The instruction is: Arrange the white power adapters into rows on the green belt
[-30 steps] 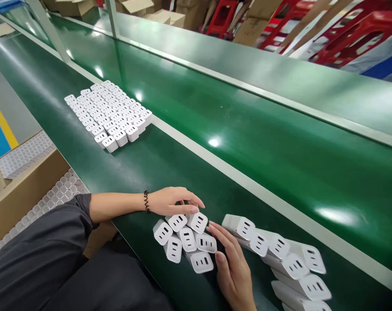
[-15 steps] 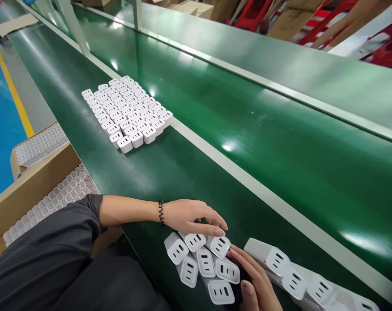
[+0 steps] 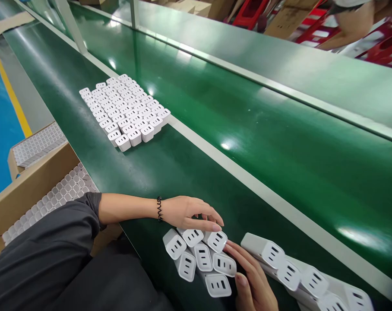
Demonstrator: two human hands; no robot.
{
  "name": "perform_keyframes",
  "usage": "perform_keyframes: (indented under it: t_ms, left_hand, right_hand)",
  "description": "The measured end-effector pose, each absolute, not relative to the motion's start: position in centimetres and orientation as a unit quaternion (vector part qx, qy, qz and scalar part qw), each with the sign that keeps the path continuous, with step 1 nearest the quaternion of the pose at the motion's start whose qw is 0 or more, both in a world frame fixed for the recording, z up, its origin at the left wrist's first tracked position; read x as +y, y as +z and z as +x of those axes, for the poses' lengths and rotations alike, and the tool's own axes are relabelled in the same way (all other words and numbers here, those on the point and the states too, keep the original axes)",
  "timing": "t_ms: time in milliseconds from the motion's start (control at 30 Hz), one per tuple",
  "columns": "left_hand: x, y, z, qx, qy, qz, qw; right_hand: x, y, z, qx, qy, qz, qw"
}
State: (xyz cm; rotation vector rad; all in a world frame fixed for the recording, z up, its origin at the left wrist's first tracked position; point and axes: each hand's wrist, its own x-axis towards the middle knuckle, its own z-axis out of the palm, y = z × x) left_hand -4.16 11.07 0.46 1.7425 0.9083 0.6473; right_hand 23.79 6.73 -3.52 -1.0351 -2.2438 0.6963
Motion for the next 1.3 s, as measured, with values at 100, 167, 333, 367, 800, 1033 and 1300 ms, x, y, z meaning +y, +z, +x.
perform_keyframes:
  t_ms: [100, 167, 333, 367, 800, 1033, 1300]
  left_hand:
    - [11.1, 0.4, -4.1, 0.38, 0.263, 0.724, 0.512]
    - [11.1, 0.4, -4.1, 0.379, 0.262, 0.725, 0.513]
    - [11.1, 0.1, -4.1, 0.38, 0.261, 0.725, 0.512]
    - [11.1, 0.0, -4.1, 0.379, 0.261, 0.726, 0.51]
    - [11.5, 0.7, -4.5, 0.418, 0.284, 0.683, 0.527]
    - [12.1, 1.3, -5.1, 0.422, 0.262, 0.704, 0.508]
    - [11.8, 1.7, -5.1, 0.386, 0.244, 0.753, 0.473]
  right_hand:
    - [6.8, -3.5, 23.8, -0.841, 0.264, -0.385, 0.274]
    - [6.9, -3.4, 23.8, -0.842, 0.266, -0.383, 0.272]
    - [6.8, -3.2, 23.8, -0.841, 0.268, -0.381, 0.275]
    - [6.8, -3.3, 23.8, -0.84, 0.271, -0.381, 0.275]
    - [6.5, -1.9, 22.3, -0.809, 0.307, -0.394, 0.309]
    - [6.1, -1.8, 22.0, -0.794, 0.291, -0.397, 0.355]
    - [5.9, -1.4, 21.7, -0.808, 0.264, -0.364, 0.381]
